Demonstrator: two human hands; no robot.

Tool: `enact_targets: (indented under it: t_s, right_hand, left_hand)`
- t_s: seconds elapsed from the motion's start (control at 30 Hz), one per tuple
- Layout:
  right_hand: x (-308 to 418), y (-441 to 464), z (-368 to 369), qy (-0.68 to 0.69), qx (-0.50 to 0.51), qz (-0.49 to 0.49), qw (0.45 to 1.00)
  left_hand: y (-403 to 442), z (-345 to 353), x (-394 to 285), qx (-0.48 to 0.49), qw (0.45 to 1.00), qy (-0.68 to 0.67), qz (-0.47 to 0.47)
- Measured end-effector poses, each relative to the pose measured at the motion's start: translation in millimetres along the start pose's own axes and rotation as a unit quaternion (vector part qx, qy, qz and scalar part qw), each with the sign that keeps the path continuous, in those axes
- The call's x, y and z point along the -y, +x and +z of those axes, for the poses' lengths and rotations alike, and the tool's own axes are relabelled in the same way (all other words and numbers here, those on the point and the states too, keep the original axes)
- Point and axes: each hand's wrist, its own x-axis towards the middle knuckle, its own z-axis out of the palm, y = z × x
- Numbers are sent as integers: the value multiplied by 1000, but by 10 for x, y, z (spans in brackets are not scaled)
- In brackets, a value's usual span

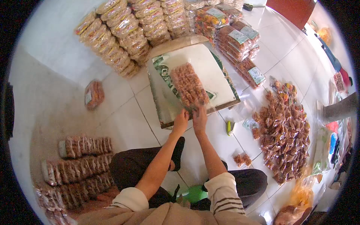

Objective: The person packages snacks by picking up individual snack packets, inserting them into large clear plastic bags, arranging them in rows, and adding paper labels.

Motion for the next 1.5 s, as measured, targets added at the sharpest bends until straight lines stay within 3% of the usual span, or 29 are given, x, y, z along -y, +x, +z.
enact_targets:
  t_s: [0.1, 0.2, 0.27, 0.3, 0.37, 0.4, 0.43, 0.5, 0.57, 0.73, 0.93, 1.07, 1.13, 1.2, 1.23, 1.27, 1.3, 1.37, 1.43, 1.5]
  right_hand:
    - [109, 72, -26, -77, -29, -56, 995]
    - [102, -18, -165, -92, 21, -115, 989]
    - [-6, -102, -170, -18, -92, -41, 995]
    - [25, -129, -177, 17, -104, 12, 994]
    - [62, -150, -170, -15, -119, -20, 993]
    - [58, -131, -145, -44, -130, -55, 989]
    - [73, -127, -97, 6, -117, 15, 993]
    - [43, -101, 15, -3, -114, 1, 994]
    - [-17, -98, 46, -8, -51, -28, 998]
    - [48, 62, 59, -57, -34, -37, 997]
    - [52, 7, -43, -9, -7, 5, 1000]
    - [68, 204, 83, -81, -15, -65, 994]
    - [77, 202, 45, -112, -8, -82, 990]
    - [115, 104, -29, -47, -30, 20, 998]
    - [126, 75, -60, -67, -42, 30, 996]
    - [91, 64, -58, -69, -37, 32, 996]
    - [35, 67, -42, -37, -27, 59, 997]
    - [3, 109, 23, -5, -11, 86, 996]
    - [17, 167, 101, -45, -58, 35, 997]
    - [1, 222, 150, -69, -46, 39, 996]
  left_hand:
    - [9, -107, -23, 13, 999, 22, 30]
    - [25, -191, -223, -64, 997, 32, -23]
    - [100, -231, -418, -240, 964, 32, 110]
    - [201, -230, -463, -235, 965, 32, 111]
    - [515, -221, -542, -179, 952, 104, 227]
    - [622, -199, -540, -179, 951, 103, 230]
    - [724, -189, -534, -168, 935, 172, 261]
    - [863, -197, -486, -113, 910, 242, 318]
    - [856, -171, -400, -93, 901, 262, 334]
    - [865, -209, -383, -84, 886, 271, 366]
    - [861, -199, -409, -73, 892, 281, 345]
    - [822, -276, -434, -48, 898, 280, 335]
    - [827, -319, -460, -25, 938, 177, 296]
    - [776, -339, -364, -80, 944, 126, 294]
    - [706, -259, -252, -179, 962, -6, 207]
    - [604, -169, -136, -270, 946, -136, 113]
    - [468, -108, -81, -223, 956, -187, 34]
    - [292, -7, -41, -180, 970, -164, 17]
    - [241, 23, -54, -110, 987, -115, -13]
    - [275, -18, -50, -115, 987, -112, -15]
